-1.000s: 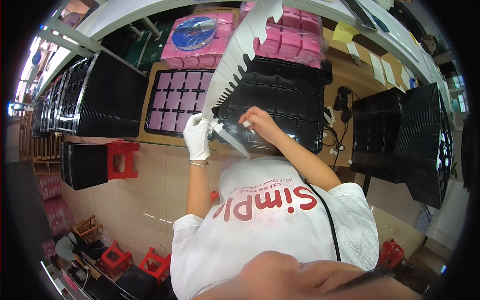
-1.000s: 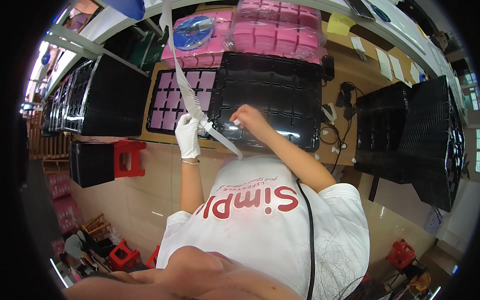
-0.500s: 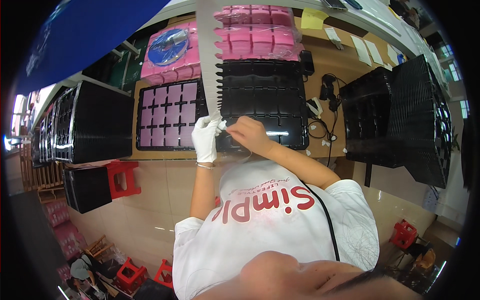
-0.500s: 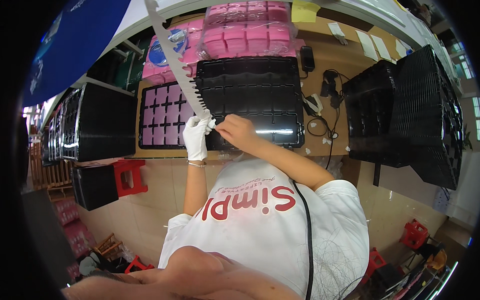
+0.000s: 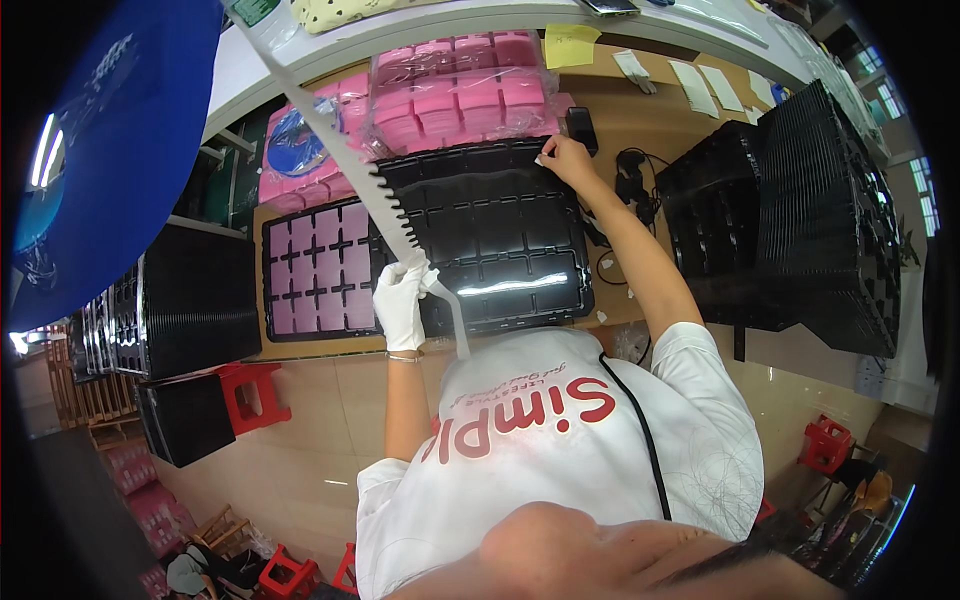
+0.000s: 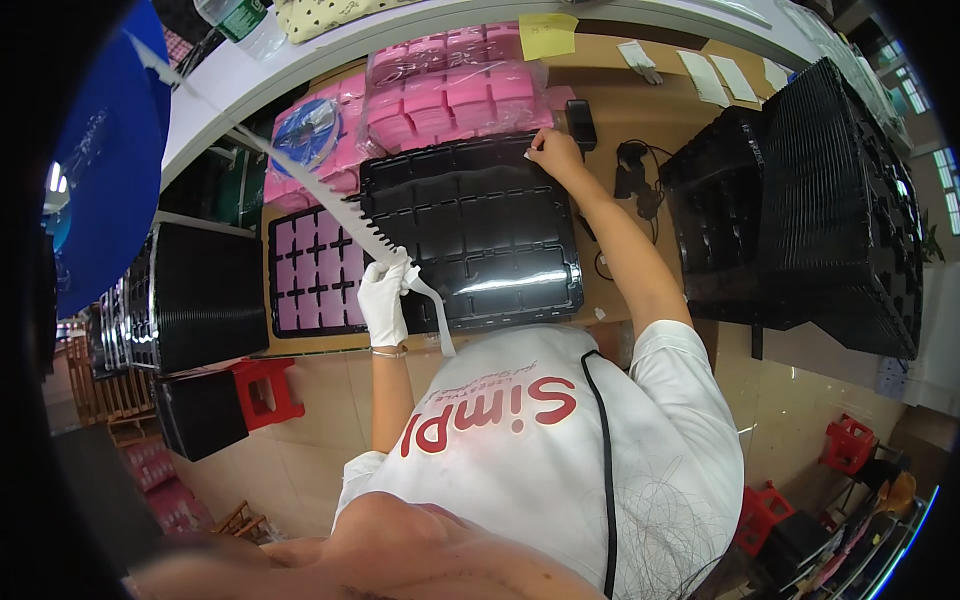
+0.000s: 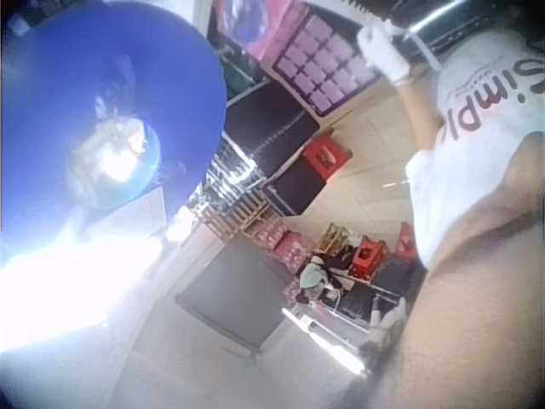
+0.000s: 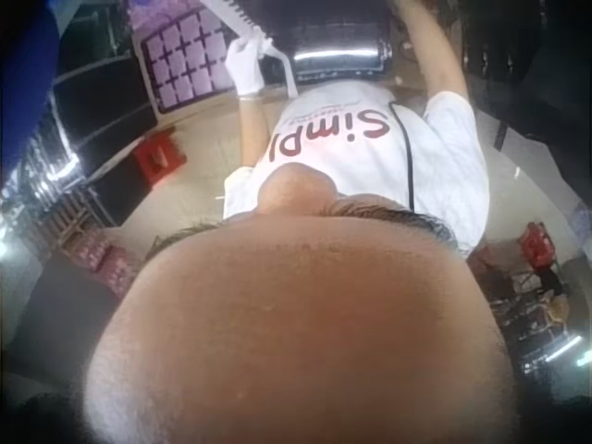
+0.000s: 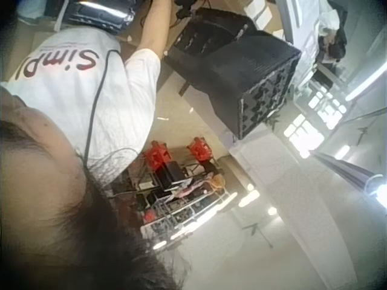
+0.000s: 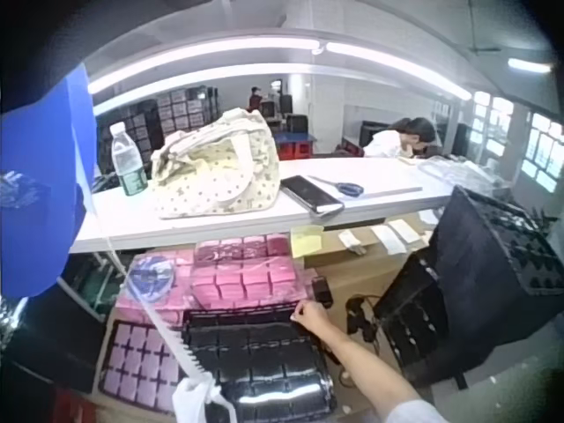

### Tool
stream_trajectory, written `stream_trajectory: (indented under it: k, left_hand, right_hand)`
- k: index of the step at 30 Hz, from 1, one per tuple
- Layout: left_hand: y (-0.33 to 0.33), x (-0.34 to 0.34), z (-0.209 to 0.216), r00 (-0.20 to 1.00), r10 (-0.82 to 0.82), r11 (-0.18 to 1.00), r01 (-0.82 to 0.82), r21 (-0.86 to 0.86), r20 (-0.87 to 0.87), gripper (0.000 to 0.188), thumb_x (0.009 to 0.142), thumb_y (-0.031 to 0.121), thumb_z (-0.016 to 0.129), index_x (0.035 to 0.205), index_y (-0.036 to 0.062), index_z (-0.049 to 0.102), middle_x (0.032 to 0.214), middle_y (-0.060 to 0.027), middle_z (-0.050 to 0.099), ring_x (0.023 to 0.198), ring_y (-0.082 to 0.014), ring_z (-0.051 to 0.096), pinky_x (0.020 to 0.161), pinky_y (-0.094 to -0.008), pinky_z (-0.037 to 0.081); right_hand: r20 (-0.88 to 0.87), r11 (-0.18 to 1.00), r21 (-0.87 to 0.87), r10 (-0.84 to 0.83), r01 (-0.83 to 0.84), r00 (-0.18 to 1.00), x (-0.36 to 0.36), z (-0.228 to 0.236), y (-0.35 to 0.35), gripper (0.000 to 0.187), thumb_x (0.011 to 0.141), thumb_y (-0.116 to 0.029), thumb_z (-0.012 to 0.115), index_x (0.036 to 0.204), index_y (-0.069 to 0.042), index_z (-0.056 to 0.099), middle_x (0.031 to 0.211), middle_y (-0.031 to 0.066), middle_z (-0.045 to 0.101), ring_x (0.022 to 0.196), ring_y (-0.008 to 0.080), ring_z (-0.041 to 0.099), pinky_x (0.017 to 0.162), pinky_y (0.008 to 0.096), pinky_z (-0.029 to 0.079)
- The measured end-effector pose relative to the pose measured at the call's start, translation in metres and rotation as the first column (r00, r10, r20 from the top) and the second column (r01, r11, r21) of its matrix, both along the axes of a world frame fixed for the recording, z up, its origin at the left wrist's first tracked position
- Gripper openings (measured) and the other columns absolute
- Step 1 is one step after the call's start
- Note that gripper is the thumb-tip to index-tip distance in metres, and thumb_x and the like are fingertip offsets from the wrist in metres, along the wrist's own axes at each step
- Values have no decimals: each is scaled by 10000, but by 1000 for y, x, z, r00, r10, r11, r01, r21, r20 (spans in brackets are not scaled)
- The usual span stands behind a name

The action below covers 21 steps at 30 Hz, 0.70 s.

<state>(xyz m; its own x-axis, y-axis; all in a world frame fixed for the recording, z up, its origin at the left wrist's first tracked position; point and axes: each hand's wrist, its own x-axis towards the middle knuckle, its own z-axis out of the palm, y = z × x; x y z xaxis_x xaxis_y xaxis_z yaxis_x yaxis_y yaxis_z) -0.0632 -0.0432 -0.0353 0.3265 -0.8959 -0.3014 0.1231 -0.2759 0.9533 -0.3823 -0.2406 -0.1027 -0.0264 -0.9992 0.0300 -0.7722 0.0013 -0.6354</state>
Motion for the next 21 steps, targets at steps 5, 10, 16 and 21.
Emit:
stream_trajectory:
  k: [5,10,16,21]
  left_hand:
    - [-4,-5,3,1000,15,1000,-15,10,-22,169,867,165,724,857,39,612,782,-33,668,638,-66,621,537,-175,394]
    - [-7,-2,-2,999,28,1000,-29,-9,-43,174,855,158,737,854,39,610,769,-28,662,623,-67,613,528,-178,388]
    - [-9,-4,-2,999,6,1000,-6,13,-38,161,859,143,730,854,39,608,803,-43,674,631,-76,619,530,-178,394]
    - [-10,-16,4,998,-46,999,46,-5,-30,173,871,173,721,842,47,606,796,-41,683,656,-74,642,526,-180,390]
  right_hand:
    - [-28,1000,-12,10,-11,1000,-3,-4,-5,165,729,-212,736,783,-76,662,794,127,684,792,315,662,708,405,505]
    - [-28,991,3,131,-131,991,-4,8,9,144,721,-187,722,792,-76,665,761,121,681,742,289,663,664,389,503]
    - [535,962,31,213,-270,817,1,11,60,127,758,-136,681,828,-48,622,773,77,650,726,180,631,652,312,489]
    - [983,876,162,-185,-454,-6,37,18,131,175,822,-6,546,995,-14,568,935,167,633,865,228,613,795,305,499]
